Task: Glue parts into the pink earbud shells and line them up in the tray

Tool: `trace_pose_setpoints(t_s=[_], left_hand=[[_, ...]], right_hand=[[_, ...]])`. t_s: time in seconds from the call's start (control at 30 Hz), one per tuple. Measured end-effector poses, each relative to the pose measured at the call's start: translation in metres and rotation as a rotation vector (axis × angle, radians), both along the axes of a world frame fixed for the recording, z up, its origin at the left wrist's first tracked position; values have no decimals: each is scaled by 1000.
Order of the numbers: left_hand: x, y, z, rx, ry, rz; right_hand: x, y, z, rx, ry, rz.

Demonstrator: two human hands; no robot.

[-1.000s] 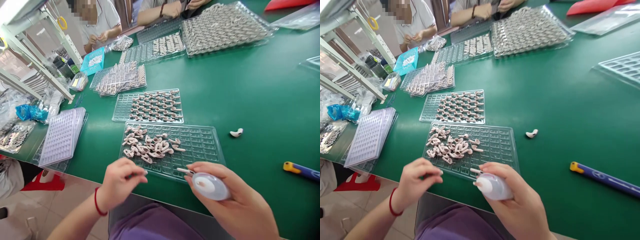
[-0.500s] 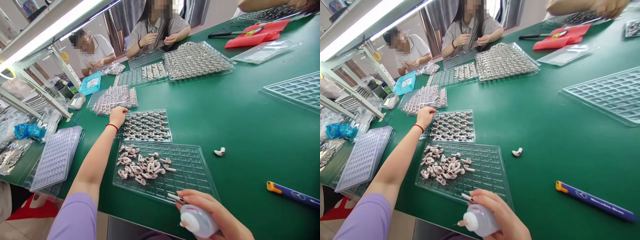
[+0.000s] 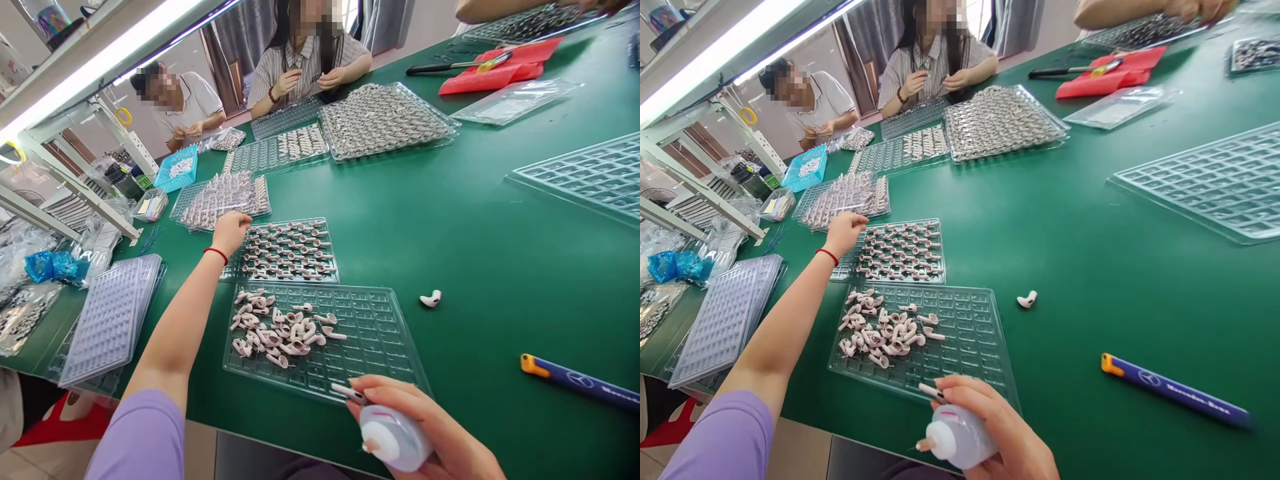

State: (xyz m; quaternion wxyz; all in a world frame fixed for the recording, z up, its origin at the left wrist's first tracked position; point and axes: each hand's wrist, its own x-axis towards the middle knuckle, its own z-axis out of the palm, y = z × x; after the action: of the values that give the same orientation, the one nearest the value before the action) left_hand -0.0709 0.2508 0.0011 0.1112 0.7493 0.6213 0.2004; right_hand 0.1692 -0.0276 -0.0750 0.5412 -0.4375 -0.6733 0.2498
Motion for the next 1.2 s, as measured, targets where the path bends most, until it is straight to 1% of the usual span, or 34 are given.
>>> trace_pose_setpoints(t_s=[0.03, 0.1, 0.17, 0.2, 0.23, 0.27, 0.3, 0.33, 0.4, 0.47, 0.57, 0.63, 0.7, 0.73, 0.77, 0.83, 0.93, 1.0, 1.1, 1.2], left_hand=[[5, -14, 5, 21, -35, -4], [16, -55, 13, 28, -116, -51], [26, -109, 16, -30, -195, -146], [29, -138, 15, -97, -253, -216], [32, -166, 14, -231, -417, -292], [35, -192, 10, -351, -563, -318], [37, -215, 6, -438, -678, -312], [38, -234, 1, -492, -775, -294], [40, -261, -10, -554, -931, -232], [40, -277, -19, -574, -1033, -177], [37, -293, -25, -551, -1119, -109], [31, -303, -26, -543, -1144, -65], [25, -311, -26, -530, -1098, -9], [21, -315, -26, -498, -1034, 18], [18, -318, -27, -442, -946, 37], [12, -322, -31, -276, -753, 41], [5, -326, -39, -5, -478, -42], [3, -328, -44, 125, -294, -104], [2, -330, -47, 220, -88, -163], [3, -330, -45, 219, -31, -165]], right_hand=[[-1, 0, 1, -16, 37, -28], [-2, 0, 4, -84, 136, -98], [-3, 0, 7, -214, 244, -124], [-5, -1, 9, -288, 307, -113], [-7, -2, 10, -361, 376, -82], [-10, -5, 11, -428, 451, -41], [-15, -8, 12, -490, 528, 1], [-20, -11, 13, -550, 602, 31], [-31, -21, 16, -671, 717, 54], [-40, -31, 19, -778, 766, 66], [-41, -40, 22, -865, 691, 136], [-34, -40, 22, -868, 565, 217], [-23, -39, 20, -820, 414, 309], [-18, -38, 18, -780, 332, 355], [-14, -37, 15, -730, 266, 352], [-9, -37, 10, -625, 151, 293], [-9, -38, 3, -465, 53, 190], [-11, -40, 0, -370, -8, 145], [-10, -42, -2, -252, -111, 100], [-7, -43, -2, -186, -144, 101]])
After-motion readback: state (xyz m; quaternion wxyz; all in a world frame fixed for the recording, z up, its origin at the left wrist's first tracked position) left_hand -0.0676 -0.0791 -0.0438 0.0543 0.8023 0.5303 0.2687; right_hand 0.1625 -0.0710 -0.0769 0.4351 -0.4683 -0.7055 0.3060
